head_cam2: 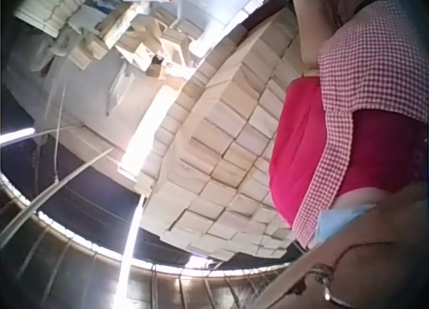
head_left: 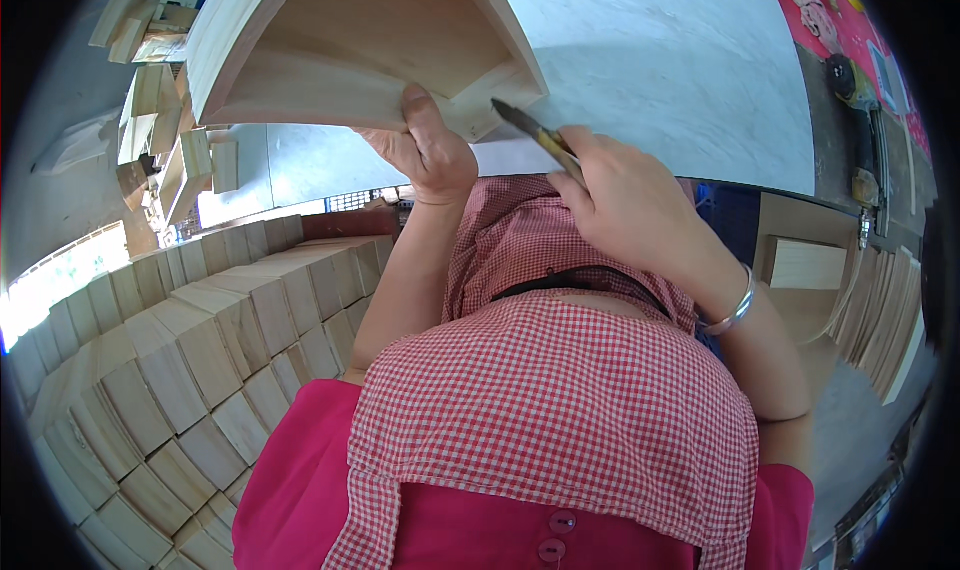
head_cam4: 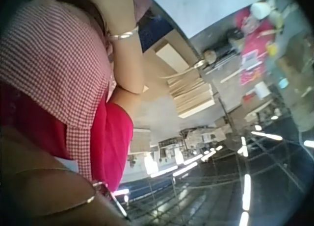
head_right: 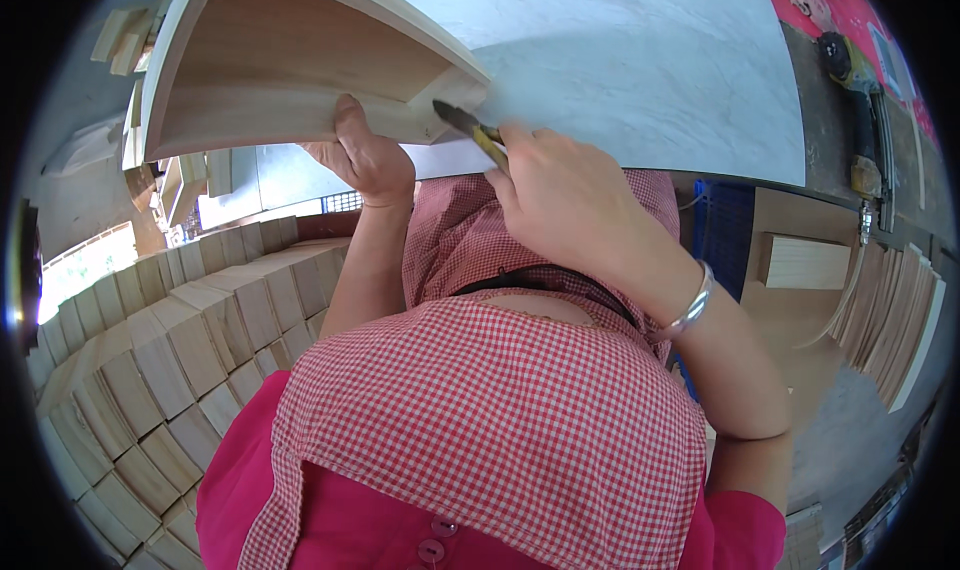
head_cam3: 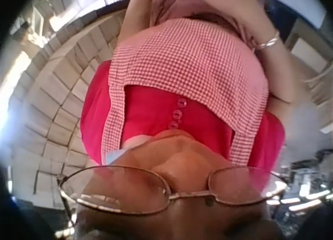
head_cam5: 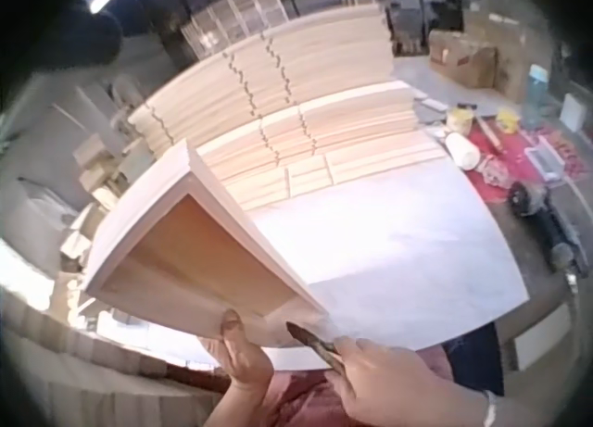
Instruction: The person assembles small rectangular wooden boxes by hand. They apply glue to the edges of wooden frames, attach side panels, and secure the joints using a pneumatic nail gun. The person also uses pliers to adjust nails and places the finished boxes into a stack.
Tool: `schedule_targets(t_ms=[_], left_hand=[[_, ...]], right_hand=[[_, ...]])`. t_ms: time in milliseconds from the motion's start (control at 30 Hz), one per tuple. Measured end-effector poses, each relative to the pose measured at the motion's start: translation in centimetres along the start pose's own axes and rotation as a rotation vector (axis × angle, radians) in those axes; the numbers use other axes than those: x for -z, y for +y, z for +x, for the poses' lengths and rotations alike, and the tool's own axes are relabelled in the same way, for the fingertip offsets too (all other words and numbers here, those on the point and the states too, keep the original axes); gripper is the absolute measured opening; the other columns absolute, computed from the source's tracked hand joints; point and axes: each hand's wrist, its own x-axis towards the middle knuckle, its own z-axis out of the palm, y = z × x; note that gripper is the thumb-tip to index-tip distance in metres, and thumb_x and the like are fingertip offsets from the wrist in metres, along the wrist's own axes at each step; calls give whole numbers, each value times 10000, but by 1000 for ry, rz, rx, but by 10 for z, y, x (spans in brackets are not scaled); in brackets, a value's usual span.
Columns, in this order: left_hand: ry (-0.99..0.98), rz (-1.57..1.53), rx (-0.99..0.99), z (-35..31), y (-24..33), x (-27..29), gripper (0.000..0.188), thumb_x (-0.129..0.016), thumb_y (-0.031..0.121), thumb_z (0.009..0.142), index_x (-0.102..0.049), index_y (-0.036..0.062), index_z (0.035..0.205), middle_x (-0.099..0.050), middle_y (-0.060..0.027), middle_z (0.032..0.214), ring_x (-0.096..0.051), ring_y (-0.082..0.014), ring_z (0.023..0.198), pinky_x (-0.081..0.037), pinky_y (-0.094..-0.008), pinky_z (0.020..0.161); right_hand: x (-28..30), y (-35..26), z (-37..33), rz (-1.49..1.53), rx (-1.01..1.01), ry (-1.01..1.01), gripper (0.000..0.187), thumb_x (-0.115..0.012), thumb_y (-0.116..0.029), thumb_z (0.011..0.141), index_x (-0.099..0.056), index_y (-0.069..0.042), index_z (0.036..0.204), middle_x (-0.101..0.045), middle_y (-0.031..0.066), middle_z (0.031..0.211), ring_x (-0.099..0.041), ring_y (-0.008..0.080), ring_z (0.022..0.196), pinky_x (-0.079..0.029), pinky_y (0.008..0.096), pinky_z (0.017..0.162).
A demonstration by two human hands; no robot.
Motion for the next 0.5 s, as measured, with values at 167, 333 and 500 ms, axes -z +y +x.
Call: schedule_targets(t_ms=[167, 333, 500], left_hand=[[-20, 1, 27, 1, 5, 2, 336, -488, 158, 979, -556, -42, 1240, -462, -196, 1300, -418, -311, 1172, -274, -453, 1067], [-29, 6, 0, 1, 4, 1, 315, -482, 162, 982, -563, -28, 1220, -473, -190, 1282, -419, -303, 1165, -268, -451, 1067], [-31, 7, -13, -1, 1, 1, 309, -482, 138, 981, -528, -44, 1226, -507, -168, 1222, -445, -271, 1133, -289, -427, 1055]], right_hand=[[-16, 9, -7, -312, 207, 166, 306, -650, -157, 847, -612, 53, 1066, -618, 188, 949, -662, 347, 844, -524, 450, 697], [-20, -1, 7, -359, 122, 109, 298, -657, -150, 794, -622, 52, 1011, -630, 187, 933, -666, 329, 826, -523, 444, 682], [-26, -3, 16, -361, 146, 94, 267, -639, -150, 787, -624, 55, 957, -645, 204, 906, -674, 337, 791, -539, 437, 647]])
